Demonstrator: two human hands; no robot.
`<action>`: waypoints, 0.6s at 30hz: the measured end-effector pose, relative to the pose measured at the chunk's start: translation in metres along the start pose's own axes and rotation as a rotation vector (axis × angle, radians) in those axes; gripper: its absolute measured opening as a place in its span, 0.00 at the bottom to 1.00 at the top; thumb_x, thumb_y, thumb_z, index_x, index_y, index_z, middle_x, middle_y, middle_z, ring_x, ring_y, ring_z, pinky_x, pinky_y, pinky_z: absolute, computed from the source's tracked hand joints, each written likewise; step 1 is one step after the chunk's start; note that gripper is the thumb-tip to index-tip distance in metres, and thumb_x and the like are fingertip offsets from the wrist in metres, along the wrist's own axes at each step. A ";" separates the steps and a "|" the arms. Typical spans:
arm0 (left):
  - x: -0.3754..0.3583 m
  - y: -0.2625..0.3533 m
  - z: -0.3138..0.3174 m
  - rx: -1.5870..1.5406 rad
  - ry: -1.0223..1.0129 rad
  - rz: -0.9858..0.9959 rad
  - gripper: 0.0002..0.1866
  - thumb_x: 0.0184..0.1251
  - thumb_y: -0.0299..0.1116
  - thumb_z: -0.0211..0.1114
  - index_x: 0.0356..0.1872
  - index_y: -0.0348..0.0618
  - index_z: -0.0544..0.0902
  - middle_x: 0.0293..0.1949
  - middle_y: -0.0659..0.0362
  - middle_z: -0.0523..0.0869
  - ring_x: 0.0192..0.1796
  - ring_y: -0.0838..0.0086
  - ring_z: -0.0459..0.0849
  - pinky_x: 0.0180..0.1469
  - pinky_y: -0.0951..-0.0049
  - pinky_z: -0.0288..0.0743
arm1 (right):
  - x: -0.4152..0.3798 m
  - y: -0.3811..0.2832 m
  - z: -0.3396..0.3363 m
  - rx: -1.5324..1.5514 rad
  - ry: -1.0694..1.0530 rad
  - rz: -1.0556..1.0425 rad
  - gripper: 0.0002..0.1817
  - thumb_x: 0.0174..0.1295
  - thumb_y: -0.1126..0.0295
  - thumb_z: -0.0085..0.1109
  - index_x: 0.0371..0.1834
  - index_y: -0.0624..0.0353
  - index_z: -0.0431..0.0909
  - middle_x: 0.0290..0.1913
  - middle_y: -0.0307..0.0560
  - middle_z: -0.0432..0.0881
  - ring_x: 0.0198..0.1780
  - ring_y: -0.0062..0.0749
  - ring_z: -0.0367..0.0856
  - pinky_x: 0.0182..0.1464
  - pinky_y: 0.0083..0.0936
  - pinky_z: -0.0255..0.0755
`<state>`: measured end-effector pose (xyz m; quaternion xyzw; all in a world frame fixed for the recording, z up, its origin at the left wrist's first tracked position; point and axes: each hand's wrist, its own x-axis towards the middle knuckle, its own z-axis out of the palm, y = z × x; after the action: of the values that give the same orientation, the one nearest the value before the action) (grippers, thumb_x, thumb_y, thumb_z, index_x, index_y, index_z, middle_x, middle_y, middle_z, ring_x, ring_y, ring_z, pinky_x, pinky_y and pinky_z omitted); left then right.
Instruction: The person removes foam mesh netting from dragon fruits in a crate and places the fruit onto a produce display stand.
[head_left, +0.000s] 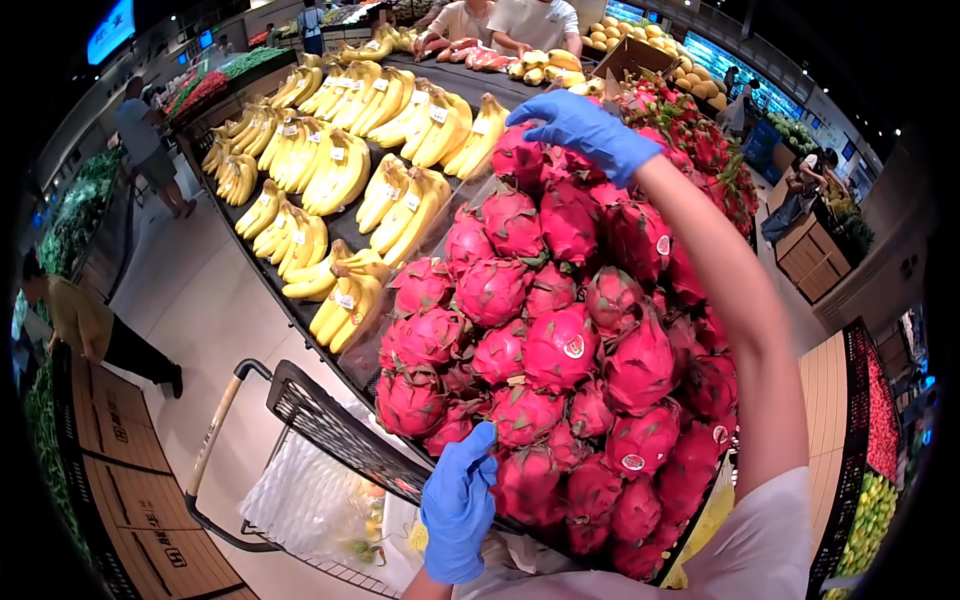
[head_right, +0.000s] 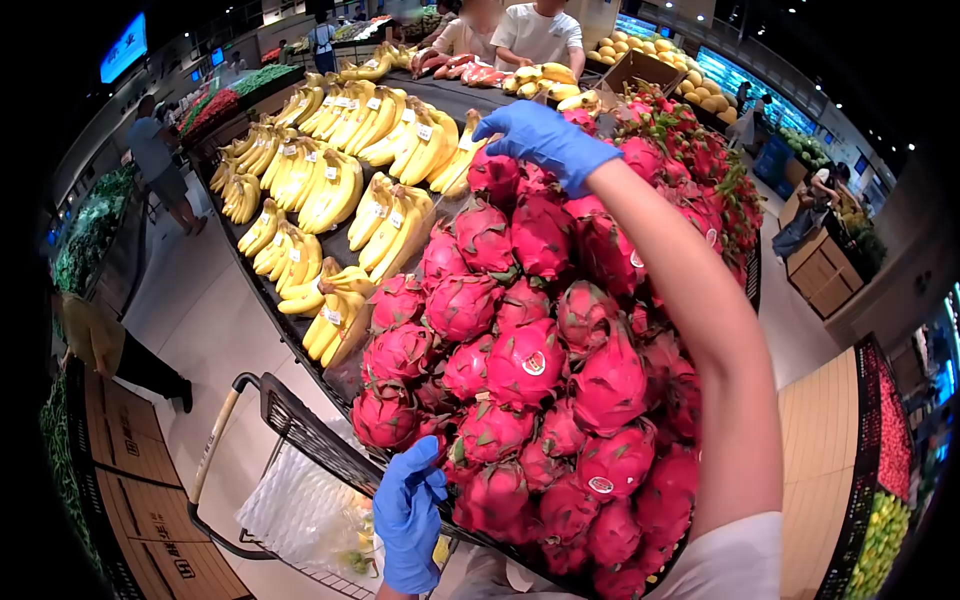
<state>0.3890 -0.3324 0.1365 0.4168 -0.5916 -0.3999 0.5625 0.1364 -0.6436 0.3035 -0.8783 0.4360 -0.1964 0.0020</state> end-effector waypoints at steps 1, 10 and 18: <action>0.000 0.000 0.005 -0.003 -0.009 0.001 0.26 0.53 0.09 0.45 0.52 0.42 0.75 0.26 0.60 0.73 0.26 0.78 0.71 0.29 0.80 0.67 | -0.019 -0.015 -0.018 0.040 0.025 -0.065 0.14 0.56 0.64 0.55 0.41 0.60 0.79 0.37 0.51 0.81 0.40 0.42 0.79 0.44 0.31 0.71; -0.026 0.067 0.100 -0.127 -0.408 0.267 0.22 0.53 0.15 0.60 0.51 0.40 0.74 0.36 0.56 0.78 0.32 0.76 0.76 0.35 0.78 0.73 | -0.275 -0.196 -0.025 1.494 0.580 0.374 0.34 0.65 0.50 0.42 0.66 0.64 0.54 0.64 0.55 0.62 0.65 0.37 0.63 0.66 0.29 0.55; -0.160 0.077 0.202 -0.047 -1.121 0.433 0.19 0.51 0.33 0.65 0.46 0.42 0.76 0.38 0.54 0.77 0.37 0.65 0.79 0.35 0.69 0.74 | -0.489 -0.276 0.021 1.111 1.207 0.876 0.36 0.62 0.49 0.43 0.68 0.58 0.49 0.68 0.54 0.54 0.68 0.38 0.55 0.69 0.34 0.47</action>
<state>0.1870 -0.1550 0.1466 -0.0003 -0.8605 -0.4480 0.2424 0.0898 -0.1011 0.1646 -0.2574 0.4992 -0.7824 0.2690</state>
